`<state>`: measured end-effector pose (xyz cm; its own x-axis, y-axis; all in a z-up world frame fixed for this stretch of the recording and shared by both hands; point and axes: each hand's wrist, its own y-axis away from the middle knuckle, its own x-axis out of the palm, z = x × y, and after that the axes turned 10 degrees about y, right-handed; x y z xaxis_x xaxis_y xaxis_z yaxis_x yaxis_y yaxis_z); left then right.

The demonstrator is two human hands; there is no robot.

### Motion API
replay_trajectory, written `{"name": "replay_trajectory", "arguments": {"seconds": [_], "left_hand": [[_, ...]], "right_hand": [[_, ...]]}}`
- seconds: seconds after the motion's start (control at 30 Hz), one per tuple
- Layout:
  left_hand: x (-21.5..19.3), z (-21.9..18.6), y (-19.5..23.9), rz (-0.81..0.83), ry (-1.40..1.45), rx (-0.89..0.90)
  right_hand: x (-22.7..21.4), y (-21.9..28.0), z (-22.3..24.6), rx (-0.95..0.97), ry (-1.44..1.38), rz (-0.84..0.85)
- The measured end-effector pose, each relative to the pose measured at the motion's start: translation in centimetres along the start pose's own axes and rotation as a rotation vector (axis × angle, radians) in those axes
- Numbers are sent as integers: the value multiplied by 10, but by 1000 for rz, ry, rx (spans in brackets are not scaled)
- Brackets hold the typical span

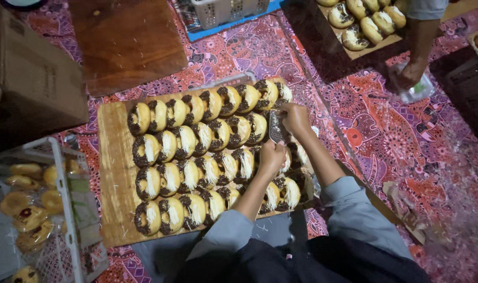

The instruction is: The person grates a block of white cheese over a tray of pastries using a handheld metal grater. The person moves the grater across multiple pastries in rows, distributing shredded cheese over them.

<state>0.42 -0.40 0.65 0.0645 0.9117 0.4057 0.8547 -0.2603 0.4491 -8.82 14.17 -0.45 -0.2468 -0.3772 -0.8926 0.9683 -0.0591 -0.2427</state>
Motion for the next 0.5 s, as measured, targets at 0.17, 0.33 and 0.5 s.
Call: {"name": "replay_trajectory", "arguments": {"seconds": [0.17,0.33,0.5], "left_hand": [[2,-7,18,-26,-21,-59],[-14,-16,55,-28,-113,-161],[-51,-16,100,21,54,-73]], "right_hand": [[15,1,-19,-6,-12,34],[14,-4,-20,110,25,177],[-10,-3,-22,281,-249,117]]}}
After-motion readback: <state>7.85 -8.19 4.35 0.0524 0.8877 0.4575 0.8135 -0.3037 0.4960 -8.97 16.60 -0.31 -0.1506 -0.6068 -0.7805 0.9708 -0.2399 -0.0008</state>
